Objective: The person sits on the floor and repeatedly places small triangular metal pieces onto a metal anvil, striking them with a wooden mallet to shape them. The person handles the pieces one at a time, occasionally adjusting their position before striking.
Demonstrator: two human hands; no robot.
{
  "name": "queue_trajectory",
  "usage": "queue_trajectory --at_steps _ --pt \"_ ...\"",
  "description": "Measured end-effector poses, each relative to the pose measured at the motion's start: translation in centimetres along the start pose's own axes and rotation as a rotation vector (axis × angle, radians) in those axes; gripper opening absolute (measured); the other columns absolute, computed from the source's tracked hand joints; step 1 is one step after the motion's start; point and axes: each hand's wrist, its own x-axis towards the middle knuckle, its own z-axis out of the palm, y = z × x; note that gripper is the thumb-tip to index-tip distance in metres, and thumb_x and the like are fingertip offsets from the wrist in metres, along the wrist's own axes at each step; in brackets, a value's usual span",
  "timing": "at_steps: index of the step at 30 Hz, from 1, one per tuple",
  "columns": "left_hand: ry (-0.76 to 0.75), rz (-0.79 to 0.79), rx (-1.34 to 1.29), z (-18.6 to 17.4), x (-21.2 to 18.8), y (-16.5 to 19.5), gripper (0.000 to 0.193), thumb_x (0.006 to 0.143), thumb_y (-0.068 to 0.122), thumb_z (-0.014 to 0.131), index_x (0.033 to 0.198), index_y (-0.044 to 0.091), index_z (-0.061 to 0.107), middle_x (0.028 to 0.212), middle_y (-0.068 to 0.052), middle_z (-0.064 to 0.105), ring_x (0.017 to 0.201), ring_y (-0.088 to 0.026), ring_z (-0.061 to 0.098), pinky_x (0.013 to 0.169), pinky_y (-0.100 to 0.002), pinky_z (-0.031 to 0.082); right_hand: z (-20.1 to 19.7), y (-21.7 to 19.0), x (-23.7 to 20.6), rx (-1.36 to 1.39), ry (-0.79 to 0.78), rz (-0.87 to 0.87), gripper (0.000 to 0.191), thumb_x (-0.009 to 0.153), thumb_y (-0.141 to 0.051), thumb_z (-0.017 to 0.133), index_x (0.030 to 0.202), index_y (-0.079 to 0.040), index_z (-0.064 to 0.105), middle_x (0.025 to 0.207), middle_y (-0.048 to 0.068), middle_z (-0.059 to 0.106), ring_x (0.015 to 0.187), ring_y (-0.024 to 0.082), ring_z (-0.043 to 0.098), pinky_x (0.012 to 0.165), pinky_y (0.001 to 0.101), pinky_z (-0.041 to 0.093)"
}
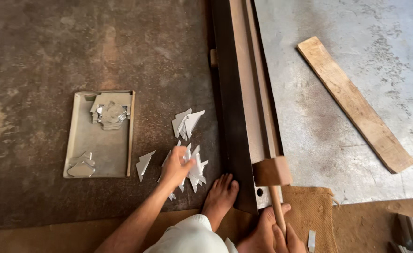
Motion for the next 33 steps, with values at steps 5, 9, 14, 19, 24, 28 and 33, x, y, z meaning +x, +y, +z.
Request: queue_trajectory --at_steps 5,9,14,19,24,28,33 --pt "0.160 0.363 0.354 -2.6 7.9 1.8 0.034 0.091 0.013 0.074 0.124 0.014 0.067 0.115 -0.010 0.064 0.105 -0.034 0.064 0.089 -0.046 0.054 3.6 1.0 -0.4 -0.129 0.295 0.017 0.055 0.085 -0.034 0.077 0.125 0.004 0.069 0.081 0.024 0.074 0.072 0.031 0.079 0.069 0.0369 0.063" --pt "0.077 0.315 0.682 -1.8 13.4 5.1 0.051 0.074 0.014 0.086 0.121 0.018 0.067 0.122 -0.012 0.054 0.116 -0.036 0.053 0.089 -0.047 0.053 3.0 0.3 0.8 -0.140 0.106 0.090 0.048 0.085 -0.036 0.077 0.117 0.000 0.073 0.074 0.021 0.077 0.067 0.029 0.079 0.065 0.0370 0.063" --pt "0.014 0.254 0.679 -2.5 15.5 5.9 0.039 0.073 0.017 0.089 0.107 0.013 0.070 0.116 -0.011 0.066 0.113 -0.034 0.062 0.089 -0.049 0.056 3.5 -0.5 1.3 -0.122 0.099 0.134 0.048 0.087 -0.035 0.075 0.120 -0.001 0.072 0.076 0.019 0.078 0.068 0.026 0.078 0.067 0.0359 0.062" --pt "-0.156 0.028 -0.127 -2.0 15.0 4.2 0.032 0.084 0.011 0.080 0.112 0.007 0.065 0.095 -0.012 0.080 0.086 -0.029 0.077 0.073 -0.043 0.062 4.0 0.8 0.6 -0.073 0.101 0.124 0.047 0.088 -0.035 0.072 0.122 -0.003 0.071 0.077 0.017 0.078 0.069 0.024 0.078 0.070 0.0348 0.061" --pt "0.159 0.168 0.060 -1.3 13.2 2.5 0.024 0.088 0.005 0.077 0.110 0.003 0.068 0.096 -0.011 0.078 0.082 -0.020 0.073 0.067 -0.035 0.058 3.0 1.7 0.6 0.011 0.065 0.097 0.047 0.089 -0.034 0.070 0.125 -0.005 0.070 0.078 0.016 0.079 0.070 0.021 0.078 0.072 0.0338 0.060" --pt "0.088 -0.025 -0.411 -0.2 10.6 3.4 0.027 0.093 0.004 0.070 0.118 0.000 0.061 0.098 -0.013 0.072 0.082 -0.020 0.072 0.069 -0.034 0.064 1.7 0.9 0.5 0.033 -0.113 0.179 0.045 0.090 -0.035 0.067 0.126 -0.007 0.069 0.072 0.012 0.078 0.063 0.018 0.075 0.065 0.0317 0.058" --pt "-0.386 -0.131 -0.655 7.1 3.6 6.9 0.039 0.089 0.000 0.070 0.126 0.001 0.059 0.112 -0.012 0.068 0.096 -0.018 0.070 0.077 -0.032 0.065 -0.4 -2.1 0.0 0.252 -0.200 0.319 0.034 0.098 -0.034 0.066 0.109 -0.003 0.068 0.059 0.010 0.056 0.047 0.016 0.051 0.045 0.0315 0.039"
